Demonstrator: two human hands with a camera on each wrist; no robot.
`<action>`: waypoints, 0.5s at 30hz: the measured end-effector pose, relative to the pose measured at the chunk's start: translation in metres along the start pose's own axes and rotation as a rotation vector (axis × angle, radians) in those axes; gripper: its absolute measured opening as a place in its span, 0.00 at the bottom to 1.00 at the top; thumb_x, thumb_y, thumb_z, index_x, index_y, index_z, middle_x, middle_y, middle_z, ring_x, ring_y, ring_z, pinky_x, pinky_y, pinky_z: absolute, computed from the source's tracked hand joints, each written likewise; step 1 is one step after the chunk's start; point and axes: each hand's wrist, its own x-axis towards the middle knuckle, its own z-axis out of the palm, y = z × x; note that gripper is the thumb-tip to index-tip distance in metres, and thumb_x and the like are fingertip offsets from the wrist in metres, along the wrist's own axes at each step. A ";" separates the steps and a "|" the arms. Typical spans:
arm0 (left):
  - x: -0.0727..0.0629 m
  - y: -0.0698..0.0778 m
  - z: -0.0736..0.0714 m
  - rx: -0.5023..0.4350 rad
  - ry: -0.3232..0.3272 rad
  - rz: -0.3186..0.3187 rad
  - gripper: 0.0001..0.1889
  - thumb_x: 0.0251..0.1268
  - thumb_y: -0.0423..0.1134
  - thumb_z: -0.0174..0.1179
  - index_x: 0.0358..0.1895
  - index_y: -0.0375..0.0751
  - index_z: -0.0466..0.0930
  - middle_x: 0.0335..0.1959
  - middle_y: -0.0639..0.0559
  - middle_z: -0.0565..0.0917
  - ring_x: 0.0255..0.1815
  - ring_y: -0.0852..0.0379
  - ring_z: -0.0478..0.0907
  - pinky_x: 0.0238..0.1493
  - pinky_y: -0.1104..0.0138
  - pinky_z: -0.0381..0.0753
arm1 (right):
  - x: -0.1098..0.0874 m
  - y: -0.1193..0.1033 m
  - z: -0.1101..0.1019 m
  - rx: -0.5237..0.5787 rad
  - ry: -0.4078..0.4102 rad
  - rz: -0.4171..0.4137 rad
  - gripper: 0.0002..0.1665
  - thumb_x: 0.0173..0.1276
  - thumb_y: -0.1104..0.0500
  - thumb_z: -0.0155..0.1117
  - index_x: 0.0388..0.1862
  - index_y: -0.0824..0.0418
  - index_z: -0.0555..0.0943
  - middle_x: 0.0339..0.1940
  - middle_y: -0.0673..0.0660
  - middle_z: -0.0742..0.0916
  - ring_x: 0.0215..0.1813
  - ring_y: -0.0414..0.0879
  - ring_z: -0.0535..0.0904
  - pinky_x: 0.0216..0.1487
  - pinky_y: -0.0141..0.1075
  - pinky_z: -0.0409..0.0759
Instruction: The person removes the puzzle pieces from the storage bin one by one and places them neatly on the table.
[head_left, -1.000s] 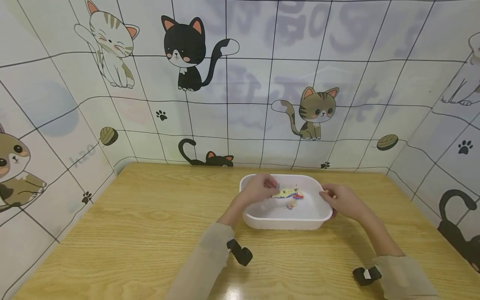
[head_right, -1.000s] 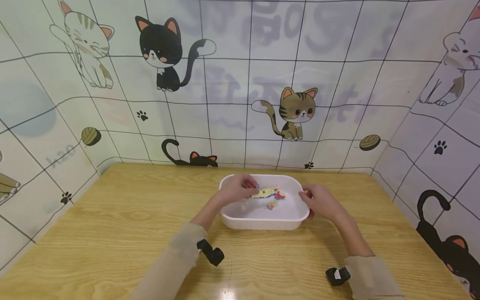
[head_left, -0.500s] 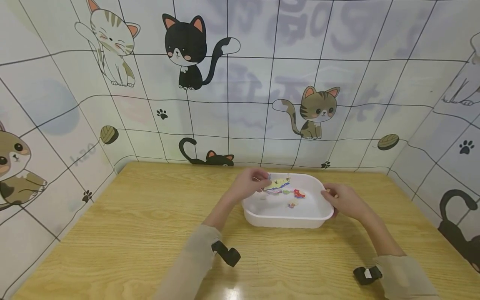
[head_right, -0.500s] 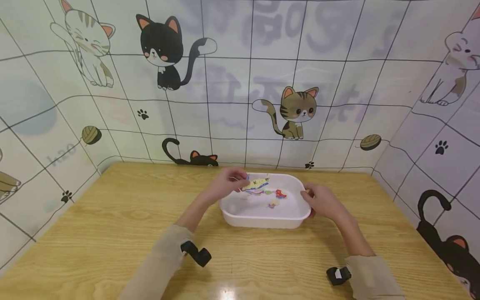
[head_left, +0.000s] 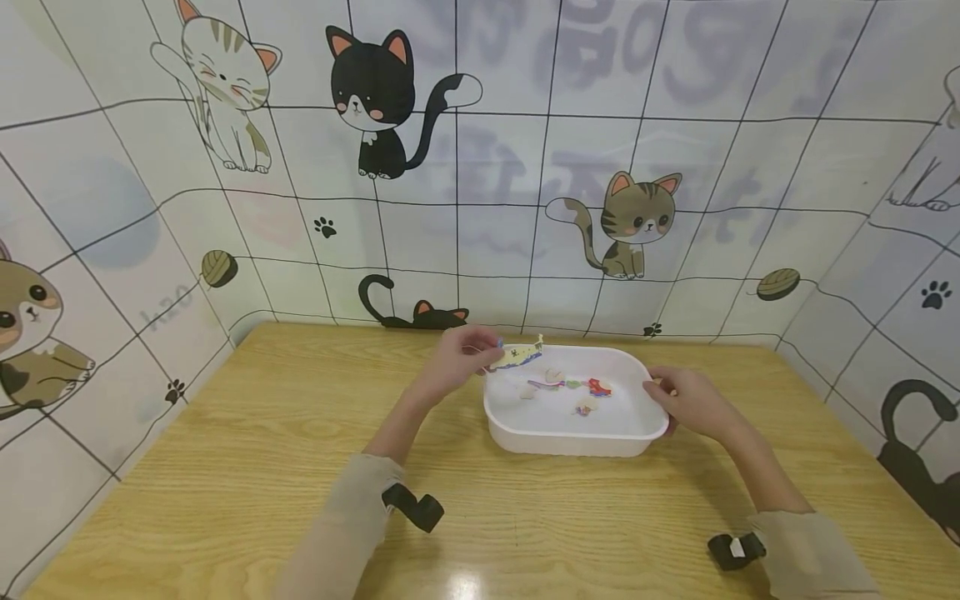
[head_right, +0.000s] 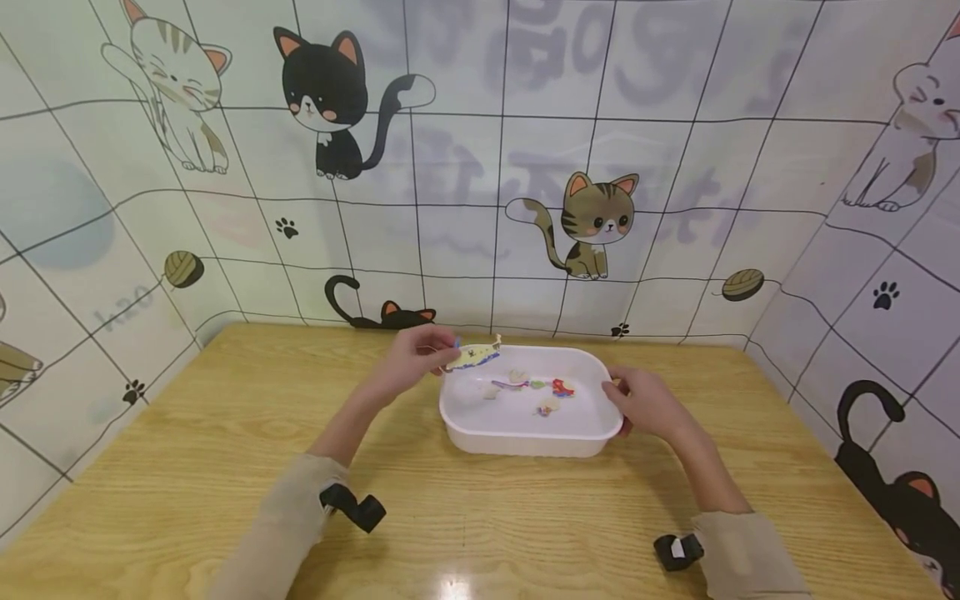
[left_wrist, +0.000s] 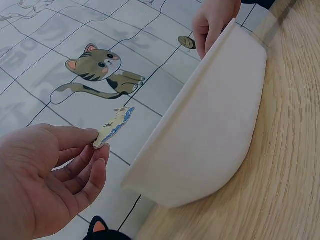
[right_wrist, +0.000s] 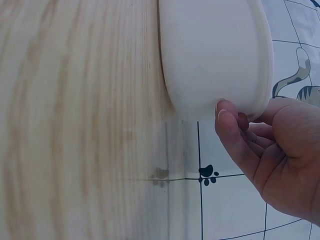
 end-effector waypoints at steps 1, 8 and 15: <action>-0.001 -0.001 -0.003 -0.002 0.007 0.004 0.10 0.69 0.31 0.63 0.48 0.29 0.81 0.41 0.41 0.85 0.35 0.53 0.83 0.46 0.47 0.84 | 0.000 0.000 0.000 0.002 0.000 0.000 0.23 0.78 0.65 0.55 0.64 0.79 0.70 0.30 0.60 0.83 0.20 0.46 0.82 0.22 0.42 0.84; -0.010 -0.008 -0.023 -0.011 0.036 -0.027 0.10 0.70 0.32 0.63 0.48 0.29 0.80 0.44 0.41 0.85 0.36 0.50 0.83 0.46 0.47 0.83 | 0.000 0.005 -0.004 -0.010 -0.002 -0.022 0.22 0.78 0.65 0.54 0.63 0.79 0.71 0.29 0.58 0.83 0.19 0.46 0.82 0.22 0.43 0.83; -0.017 -0.016 -0.040 0.019 0.028 -0.058 0.13 0.71 0.34 0.62 0.52 0.28 0.79 0.46 0.39 0.84 0.38 0.45 0.83 0.48 0.48 0.83 | -0.002 0.007 -0.006 -0.025 -0.005 0.006 0.23 0.79 0.63 0.54 0.64 0.80 0.70 0.30 0.57 0.84 0.20 0.47 0.83 0.24 0.44 0.84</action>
